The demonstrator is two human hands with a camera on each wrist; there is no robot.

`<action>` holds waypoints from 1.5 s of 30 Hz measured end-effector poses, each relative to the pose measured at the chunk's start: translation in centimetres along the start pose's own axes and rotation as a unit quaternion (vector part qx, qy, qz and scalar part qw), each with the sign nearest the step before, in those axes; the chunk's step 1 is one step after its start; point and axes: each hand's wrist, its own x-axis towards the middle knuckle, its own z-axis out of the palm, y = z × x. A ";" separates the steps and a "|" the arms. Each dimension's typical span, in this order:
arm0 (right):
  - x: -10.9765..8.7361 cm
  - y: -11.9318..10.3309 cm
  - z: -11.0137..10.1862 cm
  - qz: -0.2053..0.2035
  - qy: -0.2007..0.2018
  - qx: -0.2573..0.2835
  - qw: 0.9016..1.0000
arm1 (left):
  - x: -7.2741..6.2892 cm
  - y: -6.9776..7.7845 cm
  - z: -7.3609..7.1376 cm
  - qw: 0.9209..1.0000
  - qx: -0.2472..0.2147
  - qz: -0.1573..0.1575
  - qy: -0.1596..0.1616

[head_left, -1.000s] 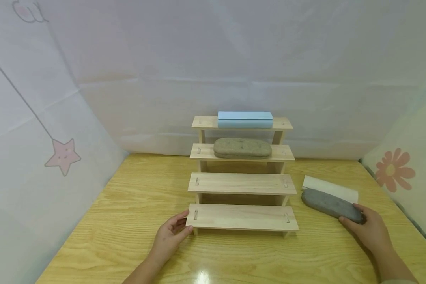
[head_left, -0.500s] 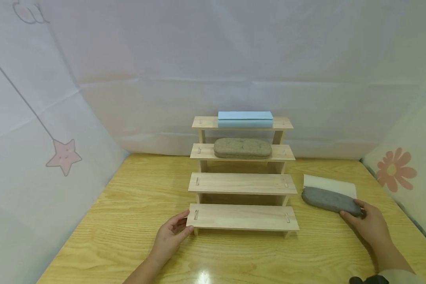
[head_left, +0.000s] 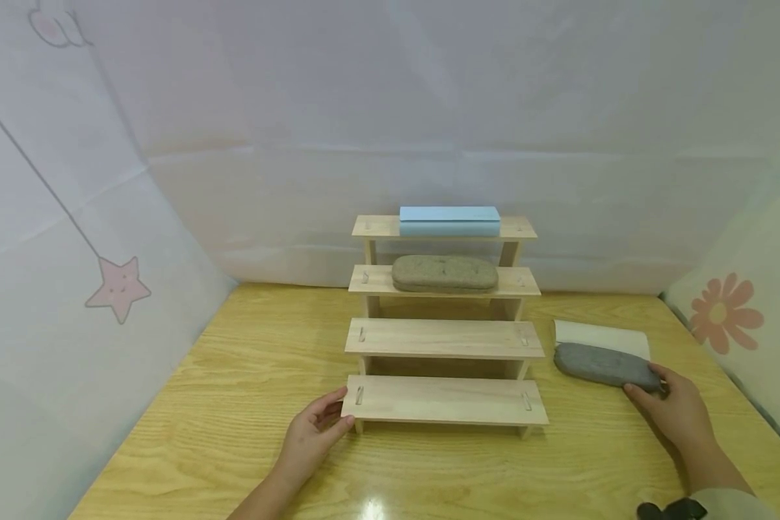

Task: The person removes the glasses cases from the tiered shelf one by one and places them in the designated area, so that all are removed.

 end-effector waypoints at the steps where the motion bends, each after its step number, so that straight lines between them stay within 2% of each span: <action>1: 0.0 0.0 0.0 0.000 0.001 0.000 1.000 | 0.0 0.0 0.0 1.000 -0.001 0.000 0.000; 9: -0.1 -0.2 -0.4 0.014 -0.012 0.017 1.000 | 0.0 -0.1 0.1 1.000 -0.004 0.003 0.001; 16: -0.3 -1.5 -1.2 0.030 -0.022 0.035 0.999 | 0.0 -0.1 0.0 1.000 0.003 -0.003 0.002; 26: 0.4 -3.0 -2.0 -0.007 -0.028 0.031 0.999 | 0.1 -0.1 -0.1 1.000 -0.003 -0.006 0.002; 40: 1.2 -6.6 -2.8 -0.029 -0.031 0.086 0.995 | 0.1 -0.1 0.0 1.000 -0.007 0.000 0.000; 45: 1.7 -7.9 -3.0 -0.051 -0.026 0.104 0.993 | -0.1 0.0 -0.1 1.000 -0.006 -0.001 -0.005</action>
